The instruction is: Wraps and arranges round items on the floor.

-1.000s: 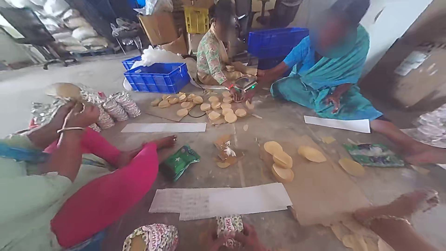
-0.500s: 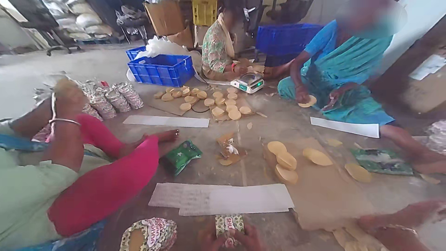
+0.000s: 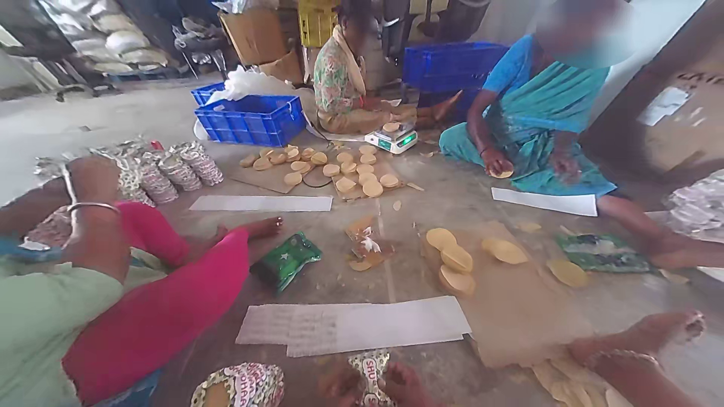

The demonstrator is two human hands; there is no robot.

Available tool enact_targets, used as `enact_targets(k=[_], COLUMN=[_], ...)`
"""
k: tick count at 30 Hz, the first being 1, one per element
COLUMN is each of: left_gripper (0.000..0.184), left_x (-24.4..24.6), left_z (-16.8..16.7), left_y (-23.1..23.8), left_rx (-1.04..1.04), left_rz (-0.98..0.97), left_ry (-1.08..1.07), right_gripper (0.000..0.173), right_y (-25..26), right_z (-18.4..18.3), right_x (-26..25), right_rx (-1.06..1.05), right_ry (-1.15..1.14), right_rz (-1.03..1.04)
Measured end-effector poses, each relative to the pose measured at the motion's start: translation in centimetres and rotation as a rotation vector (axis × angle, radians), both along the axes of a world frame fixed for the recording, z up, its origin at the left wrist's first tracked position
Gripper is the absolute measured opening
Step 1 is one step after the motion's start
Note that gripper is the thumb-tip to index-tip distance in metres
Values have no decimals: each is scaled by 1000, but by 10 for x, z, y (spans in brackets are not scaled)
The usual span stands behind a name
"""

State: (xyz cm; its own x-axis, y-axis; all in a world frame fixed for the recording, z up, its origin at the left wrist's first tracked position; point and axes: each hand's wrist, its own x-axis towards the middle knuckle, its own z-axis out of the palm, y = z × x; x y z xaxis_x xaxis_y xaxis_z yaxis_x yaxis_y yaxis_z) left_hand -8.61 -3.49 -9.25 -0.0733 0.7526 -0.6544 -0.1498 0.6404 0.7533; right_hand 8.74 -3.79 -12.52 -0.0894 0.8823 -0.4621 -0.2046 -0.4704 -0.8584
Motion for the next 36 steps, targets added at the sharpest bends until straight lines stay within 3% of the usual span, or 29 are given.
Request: enact_targets(k=[3,6,10,14,17,19,24,29,32,34,36], left_gripper=[39,25,27,41,46,47,48,48,44,48,48], left_x=[3,7,28,41,49,54,60,55,43,27,14], left_z=[-9,-1,13,32,50,60,86,95,72,40,31], left_y=[-5,-22,-37,-24,1,16,44,44,34,25,15], left_rx=[28,308,647,391,82,-10,-171,-164,-89,2,55], left_rz=[11,-132,-280,-581,-799,-863,-976,-925,-806,-671,-506], left_ry=[158,475,857,1076,1021,964,867,808,767,693,574], right_gripper=[19,13,8,10,25,37,41,37,38,43,47], right_y=[-3,-6,-12,-14,-10,-8,-8,-11,-18,-20,-21], right_z=[5,2,-12,-10,-1,5,5,14,10,6,2], right_x=[-5,-6,-12,-20,-21,-20,-29,-41,-40,-40,-43], right_rx=[-72,-96,-92,-85,-64,-42,-1,103,222,292,393], right_ry=[-30,-11,83,-10,-244,-394,-554,-680,-572,-448,-344], right_rz=[-62,-80,-125,-159,-97,-42,52,41,-3,-52,-95])
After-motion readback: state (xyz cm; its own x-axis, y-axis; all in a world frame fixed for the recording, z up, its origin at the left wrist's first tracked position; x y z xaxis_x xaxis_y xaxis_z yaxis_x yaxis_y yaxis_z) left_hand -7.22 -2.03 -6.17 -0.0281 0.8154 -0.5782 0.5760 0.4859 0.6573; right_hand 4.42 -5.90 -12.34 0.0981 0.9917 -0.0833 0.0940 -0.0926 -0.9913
